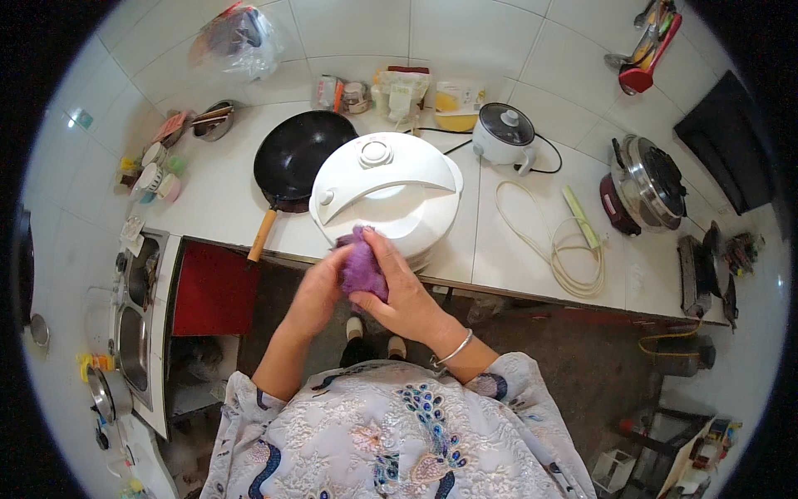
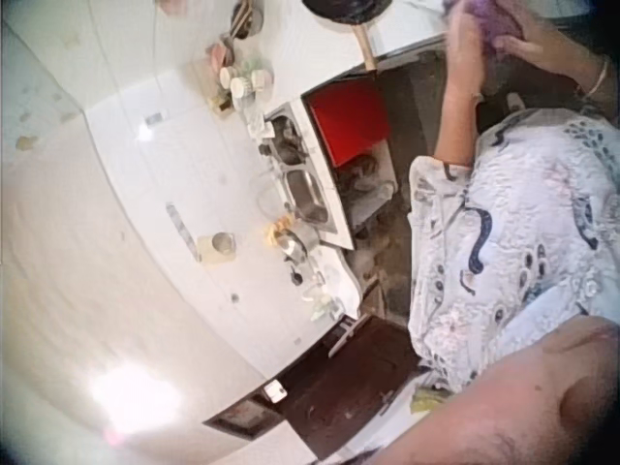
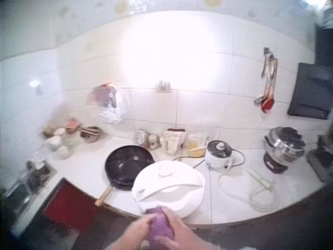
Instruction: The person wipes the lid and interior of a rice cooker with a purple cloth, then wipes the exterior of the rice cooker. The person places the lid back on the rice cooker and continues wiping the exterior.
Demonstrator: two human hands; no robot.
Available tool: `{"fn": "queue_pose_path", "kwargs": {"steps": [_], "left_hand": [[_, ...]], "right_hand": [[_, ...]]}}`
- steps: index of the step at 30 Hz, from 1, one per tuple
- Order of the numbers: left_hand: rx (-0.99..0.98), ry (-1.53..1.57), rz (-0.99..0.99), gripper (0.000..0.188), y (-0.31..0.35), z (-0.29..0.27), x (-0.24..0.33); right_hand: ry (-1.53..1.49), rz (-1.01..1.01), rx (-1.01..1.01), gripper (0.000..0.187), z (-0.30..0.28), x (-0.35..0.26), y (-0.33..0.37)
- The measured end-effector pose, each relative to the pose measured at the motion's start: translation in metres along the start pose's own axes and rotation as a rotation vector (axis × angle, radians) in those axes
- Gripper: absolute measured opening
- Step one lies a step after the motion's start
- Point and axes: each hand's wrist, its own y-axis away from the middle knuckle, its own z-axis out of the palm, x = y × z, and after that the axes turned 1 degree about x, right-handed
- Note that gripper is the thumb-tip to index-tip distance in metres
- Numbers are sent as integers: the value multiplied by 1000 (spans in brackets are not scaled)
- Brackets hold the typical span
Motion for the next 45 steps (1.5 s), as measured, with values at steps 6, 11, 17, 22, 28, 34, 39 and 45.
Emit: {"fn": "queue_pose_path", "kwargs": {"steps": [6,11,17,22,28,34,39,45], "left_hand": [[319,-554,193,28,-47,-24,-5],[375,-763,408,35,-93,-54,-67],[345,-758,363,35,-98,-51,-85],[397,-838,382,34,-97,-49,-88],[276,-654,374,32,-100,-66,-84],[259,-732,422,31,-100,-69,-84],[263,-744,449,31,-98,-69,-85],[258,-720,446,30,-99,-68,-87]], "right_hand": [[-187,187,366,53,-44,22,-8],[749,-162,177,44,-26,53,-40],[774,-110,41,15,2,50,-83],[417,-110,-41,13,18,36,-84],[442,-379,-50,29,41,19,-66],[635,-307,-127,19,27,17,-83],[662,-197,-15,17,5,38,-83],[624,-384,-4,10,35,28,-88]]}}
